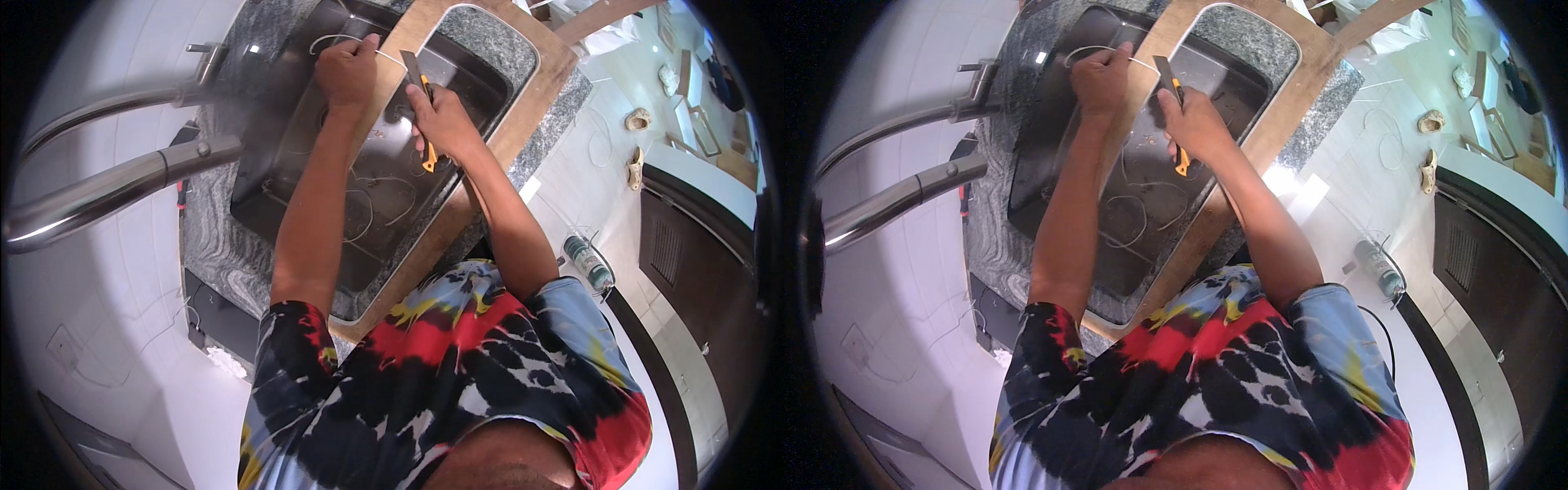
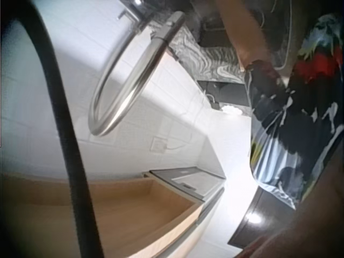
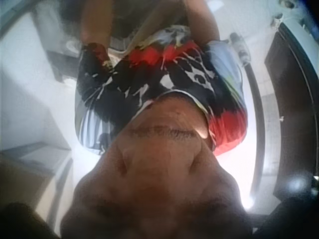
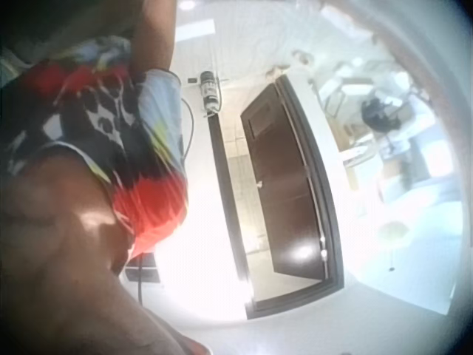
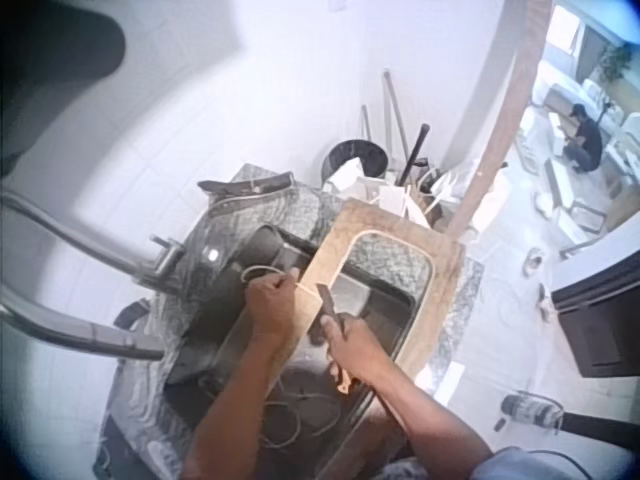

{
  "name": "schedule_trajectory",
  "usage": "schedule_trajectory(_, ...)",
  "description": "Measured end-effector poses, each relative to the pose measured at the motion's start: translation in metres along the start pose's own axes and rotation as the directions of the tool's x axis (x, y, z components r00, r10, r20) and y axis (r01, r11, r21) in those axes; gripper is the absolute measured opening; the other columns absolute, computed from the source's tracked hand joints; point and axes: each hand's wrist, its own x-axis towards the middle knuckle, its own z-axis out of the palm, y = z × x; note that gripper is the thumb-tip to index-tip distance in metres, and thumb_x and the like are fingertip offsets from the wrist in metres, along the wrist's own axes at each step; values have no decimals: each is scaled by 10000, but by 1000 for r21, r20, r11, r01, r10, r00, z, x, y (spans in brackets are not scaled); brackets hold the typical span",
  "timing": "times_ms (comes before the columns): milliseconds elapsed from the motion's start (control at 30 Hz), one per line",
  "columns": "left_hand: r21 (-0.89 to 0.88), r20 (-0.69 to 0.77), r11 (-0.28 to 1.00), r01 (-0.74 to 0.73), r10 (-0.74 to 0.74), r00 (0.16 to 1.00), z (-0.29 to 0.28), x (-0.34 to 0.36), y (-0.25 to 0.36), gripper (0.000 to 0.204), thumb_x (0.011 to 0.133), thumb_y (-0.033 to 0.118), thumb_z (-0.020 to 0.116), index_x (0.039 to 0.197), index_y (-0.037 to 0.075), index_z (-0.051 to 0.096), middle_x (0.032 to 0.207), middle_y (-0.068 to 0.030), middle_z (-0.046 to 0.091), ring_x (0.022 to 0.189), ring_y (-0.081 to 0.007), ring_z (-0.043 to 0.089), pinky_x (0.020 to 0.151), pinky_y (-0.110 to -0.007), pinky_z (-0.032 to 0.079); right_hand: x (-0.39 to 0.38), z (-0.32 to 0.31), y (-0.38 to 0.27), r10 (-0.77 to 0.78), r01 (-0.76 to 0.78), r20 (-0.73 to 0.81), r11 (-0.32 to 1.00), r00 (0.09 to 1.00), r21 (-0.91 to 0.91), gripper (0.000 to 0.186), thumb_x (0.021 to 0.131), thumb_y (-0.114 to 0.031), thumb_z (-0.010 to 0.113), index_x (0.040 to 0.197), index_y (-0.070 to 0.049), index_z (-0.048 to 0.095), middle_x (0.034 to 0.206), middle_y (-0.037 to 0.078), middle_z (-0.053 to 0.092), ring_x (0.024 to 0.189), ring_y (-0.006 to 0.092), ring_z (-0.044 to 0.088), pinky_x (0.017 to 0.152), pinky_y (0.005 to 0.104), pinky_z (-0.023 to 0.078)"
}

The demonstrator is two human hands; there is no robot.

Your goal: The person cuts a white panel on the floor using a utility knife, then sands the cut edge. They then place a wooden template over a sink cutout and trace its outline with the knife.

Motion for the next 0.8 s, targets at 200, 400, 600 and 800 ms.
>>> schedule_trajectory(200, -12, 24, 1000, -19, 19, 1000, 1, -1, -12, 394, 857, 268, 736, 624, -40, 655, 487, -14, 500, 508, -89, 402, 497, -329, 368, -21, 0, 15, -12, 12, -25, 1000, 1000, 7, 437, 1027, -368, 515, 914, 52, 549, 604, 100, 596, 461, 196, 630, 431, 339, 495)
schedule_trajectory(400, -60, -13, 997, -39, 39, 999, 3, 5, -20, 377, 843, 278, 731, 624, -24, 672, 524, -105, 578, 485, -202, 515, 533, -362, 423, -13, 0, 5, -20, 20, -1, 999, 1000, -29, 419, 1024, -344, 523, 888, 52, 547, 602, 102, 595, 451, 202, 627, 434, 348, 499)
schedule_trajectory(600, -109, 1, 987, 116, -116, 993, 0, -2, -16, 358, 854, 253, 725, 628, -23, 689, 529, -104, 615, 491, -195, 574, 562, -360, 458, -34, 6, 14, -6, 5, -31, 1000, 1000, -17, 422, 1022, -340, 523, 884, 58, 551, 595, 109, 597, 461, 213, 636, 442, 352, 502)
schedule_trajectory(800, -223, -13, 965, 140, -146, 989, -3, 0, -13, 348, 880, 195, 706, 620, -35, 678, 519, -78, 615, 452, -158, 588, 503, -319, 473, -23, 13, 17, -66, 65, -24, 996, 998, -66, 413, 1038, -350, 505, 910, 43, 521, 596, 75, 567, 438, 164, 595, 414, 311, 478)
